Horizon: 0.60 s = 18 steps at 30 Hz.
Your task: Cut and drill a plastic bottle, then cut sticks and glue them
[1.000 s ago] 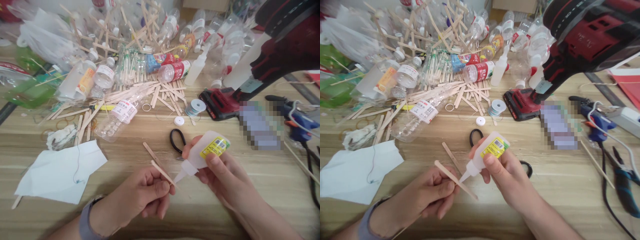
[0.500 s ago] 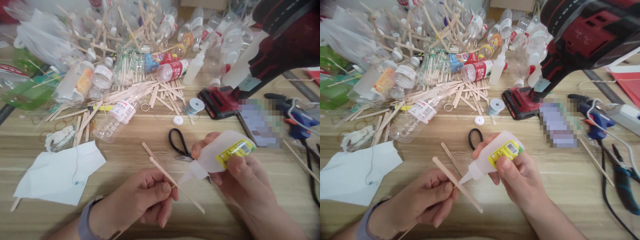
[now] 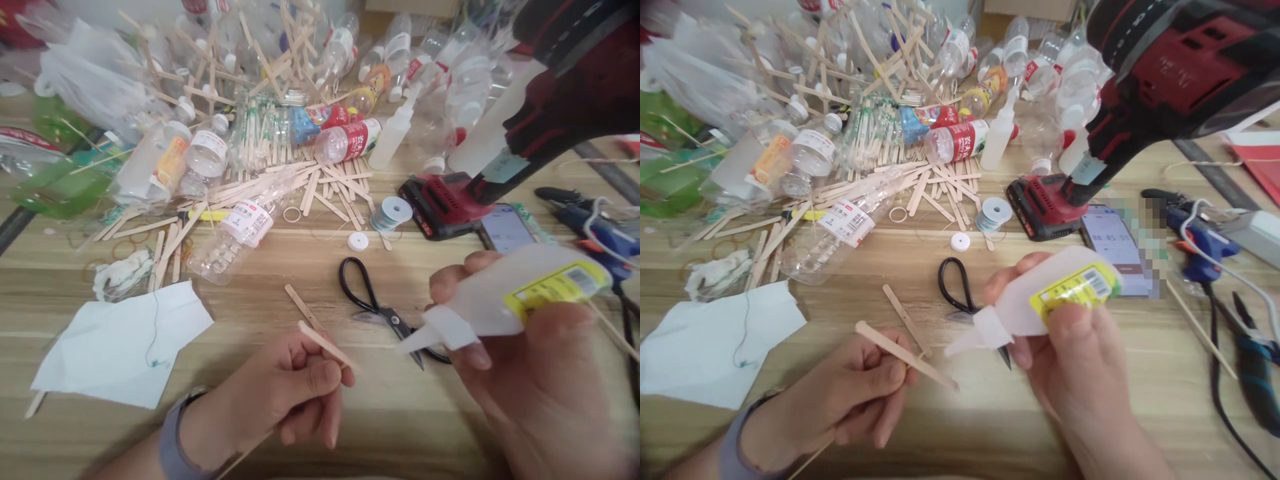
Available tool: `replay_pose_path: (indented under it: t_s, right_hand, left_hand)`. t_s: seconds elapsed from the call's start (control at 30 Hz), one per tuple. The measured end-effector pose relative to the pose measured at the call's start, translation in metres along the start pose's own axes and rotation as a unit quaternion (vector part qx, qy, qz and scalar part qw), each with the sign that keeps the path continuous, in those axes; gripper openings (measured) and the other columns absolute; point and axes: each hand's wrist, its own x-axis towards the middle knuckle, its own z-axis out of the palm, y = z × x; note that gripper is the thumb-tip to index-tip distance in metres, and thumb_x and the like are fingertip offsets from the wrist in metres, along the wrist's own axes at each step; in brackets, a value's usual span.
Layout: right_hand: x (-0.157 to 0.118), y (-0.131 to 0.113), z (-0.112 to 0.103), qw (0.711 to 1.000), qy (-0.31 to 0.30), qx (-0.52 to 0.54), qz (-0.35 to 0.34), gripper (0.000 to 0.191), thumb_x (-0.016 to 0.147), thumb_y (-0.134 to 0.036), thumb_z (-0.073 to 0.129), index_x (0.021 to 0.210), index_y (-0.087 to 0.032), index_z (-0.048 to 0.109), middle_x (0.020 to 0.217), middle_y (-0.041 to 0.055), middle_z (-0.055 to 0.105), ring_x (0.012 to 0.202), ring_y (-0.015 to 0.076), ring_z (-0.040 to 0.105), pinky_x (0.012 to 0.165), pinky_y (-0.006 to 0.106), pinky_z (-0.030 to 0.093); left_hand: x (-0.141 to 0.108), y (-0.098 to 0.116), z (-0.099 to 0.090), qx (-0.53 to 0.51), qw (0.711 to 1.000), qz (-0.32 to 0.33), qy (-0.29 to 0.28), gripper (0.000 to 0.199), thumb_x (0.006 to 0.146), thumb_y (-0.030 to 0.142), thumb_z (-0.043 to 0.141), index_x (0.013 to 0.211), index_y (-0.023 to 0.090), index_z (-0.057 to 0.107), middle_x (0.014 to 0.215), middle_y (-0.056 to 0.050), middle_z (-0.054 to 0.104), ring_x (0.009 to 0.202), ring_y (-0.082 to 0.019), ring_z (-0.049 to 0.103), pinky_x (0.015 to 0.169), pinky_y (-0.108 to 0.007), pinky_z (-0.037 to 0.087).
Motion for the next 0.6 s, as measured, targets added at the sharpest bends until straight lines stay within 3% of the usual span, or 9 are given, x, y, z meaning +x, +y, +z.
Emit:
replay_pose_path:
  t_s: [0.17, 0.27, 0.4, 0.6]
  right_hand:
    - [-0.008, 0.009, 0.000, 0.995, -0.072, -0.037, -0.051, 0.029, 0.086, -0.050, 0.068, 0.108, -0.031, 0.062, 0.089, 0.0027, 0.068, 0.044, 0.0096, 0.050, 0.032, 0.021, 0.034]
    - [-0.014, 0.012, 0.003, 0.994, -0.058, -0.053, -0.074, 0.032, 0.085, -0.052, 0.069, 0.108, -0.032, 0.061, 0.089, 0.0023, 0.067, 0.046, 0.0105, 0.052, 0.033, 0.020, 0.038]
    - [-0.024, 0.015, 0.007, 0.995, -0.035, -0.082, -0.052, 0.036, 0.081, -0.054, 0.071, 0.108, -0.035, 0.058, 0.093, 0.0007, 0.066, 0.052, 0.0128, 0.056, 0.041, 0.024, 0.048]
    - [-0.029, 0.012, 0.010, 0.984, -0.033, -0.150, -0.088, 0.036, 0.081, -0.057, 0.070, 0.106, -0.035, 0.055, 0.092, -0.0005, 0.065, 0.062, 0.0148, 0.060, 0.051, 0.024, 0.051]
  left_hand:
    - [0.000, -0.001, -0.001, -0.033, 0.999, 0.000, -0.003, 0.030, 0.084, 0.046, 0.067, 0.082, 0.017, 0.057, 0.053, 0.004, 0.063, 0.027, -0.001, 0.031, 0.024, -0.013, 0.015]
    - [-0.001, 0.000, 0.000, -0.038, 0.999, 0.005, 0.005, 0.029, 0.084, 0.044, 0.067, 0.079, 0.018, 0.056, 0.053, 0.004, 0.064, 0.027, -0.001, 0.033, 0.024, -0.011, 0.017]
    - [-0.002, 0.001, 0.001, -0.032, 0.999, -0.001, 0.016, 0.029, 0.082, 0.043, 0.069, 0.080, 0.017, 0.056, 0.053, 0.003, 0.065, 0.027, -0.002, 0.036, 0.025, -0.010, 0.021]
    - [0.000, 0.001, 0.000, -0.029, 0.999, 0.004, 0.013, 0.031, 0.081, 0.046, 0.069, 0.080, 0.018, 0.056, 0.053, 0.004, 0.065, 0.028, -0.002, 0.036, 0.025, -0.010, 0.022]
